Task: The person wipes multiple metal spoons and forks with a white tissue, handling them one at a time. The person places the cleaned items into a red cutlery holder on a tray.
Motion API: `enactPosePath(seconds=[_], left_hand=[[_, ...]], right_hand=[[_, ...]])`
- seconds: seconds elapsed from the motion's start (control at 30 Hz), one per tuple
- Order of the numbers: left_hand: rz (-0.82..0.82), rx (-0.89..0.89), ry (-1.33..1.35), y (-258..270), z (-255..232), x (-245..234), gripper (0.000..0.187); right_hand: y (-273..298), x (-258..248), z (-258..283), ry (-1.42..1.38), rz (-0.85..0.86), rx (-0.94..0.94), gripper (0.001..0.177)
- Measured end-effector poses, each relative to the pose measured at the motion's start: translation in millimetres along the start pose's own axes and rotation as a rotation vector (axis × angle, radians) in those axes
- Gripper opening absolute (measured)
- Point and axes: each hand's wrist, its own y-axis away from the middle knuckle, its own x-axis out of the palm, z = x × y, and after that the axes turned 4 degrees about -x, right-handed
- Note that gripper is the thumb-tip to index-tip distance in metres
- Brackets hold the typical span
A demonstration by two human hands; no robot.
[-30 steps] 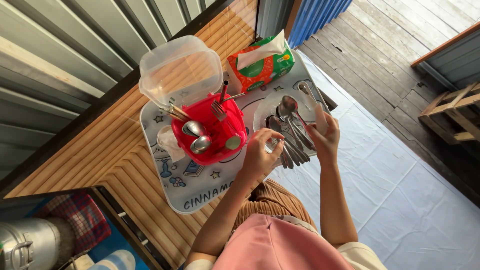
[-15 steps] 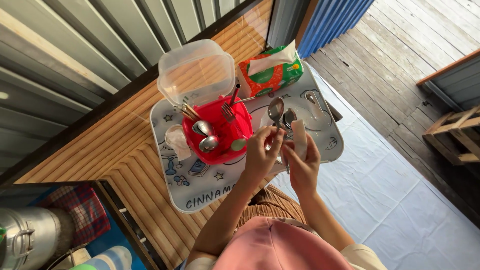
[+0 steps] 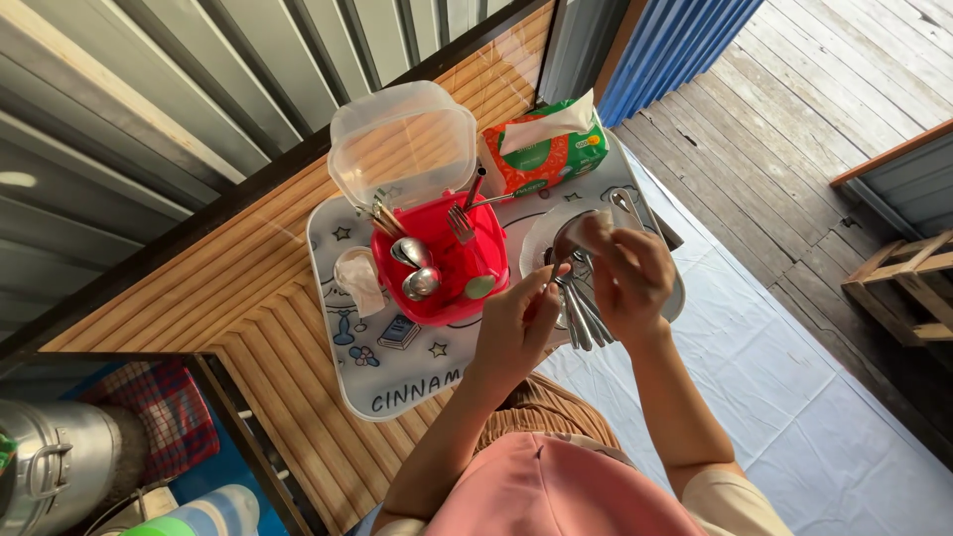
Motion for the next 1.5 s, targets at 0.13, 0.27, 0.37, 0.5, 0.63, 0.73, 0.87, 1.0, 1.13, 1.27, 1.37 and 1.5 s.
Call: enactPosePath(seconds=[0.13,0.27,0.37,0.5,0.63,0.73,0.87,1.0,1.13,1.27,1.37,1.5], left_hand=[[-0.024,0.011,-0.038,1.1,7.9,-3.2,0.029],[-0.003,0.015,-0.094,1.3,8.3,-8.8,0.027],[0.003,0.017,-0.057,3.7,10.6,-8.1,0.027],[0.016,0.0,-0.082,2.6,12.4,-15.3,0.026],[0.019,0.005,-0.08,1.2,8.6,-18.4,0.029],[0.039,0.013,-0.102,0.4,12.0,-20.2,0.028],[0.028,0.017,-0.111,1.5,23.3,-23.0,0.025],[0.029,0.012,-0.145,0.0,8.8,-26.8,0.028],[0.029,0.017,-0.117,-0.3,12.8,-28.6,0.029],[0.01,0.006,-0.124,0.2,15.8,-34.0,0.03],[-0.001,0.02,-0.12,1.8,15.0,-31.9,0.03],[0.011,-0.01,-0.108,1.6,12.1,-32.9,0.031]], right_hand=[[-2.4,3.5,15.3,-0.082,0.092,-0.021,0.015],[-10.2,-0.8,10.6,-0.013,0.14,-0.068,0.015],[-12.3,1.8,12.5,0.001,0.117,-0.052,0.017],[-13.8,2.7,27.4,-0.126,0.217,-0.034,0.012],[-19.3,3.3,14.6,0.004,0.159,-0.048,0.016],[-23.7,7.9,15.9,0.05,0.125,-0.056,0.017],[-17.2,10.7,30.2,-0.132,0.195,0.016,0.015],[-22.8,5.9,16.1,0.041,0.159,-0.044,0.018],[-18.4,11.8,21.5,0.026,0.155,-0.032,0.019],[-16.0,11.5,28.5,-0.043,0.204,0.012,0.015],[-16.4,8.9,22.7,0.02,0.193,-0.009,0.017],[-13.3,12.7,36.3,-0.049,0.187,0.004,0.014]])
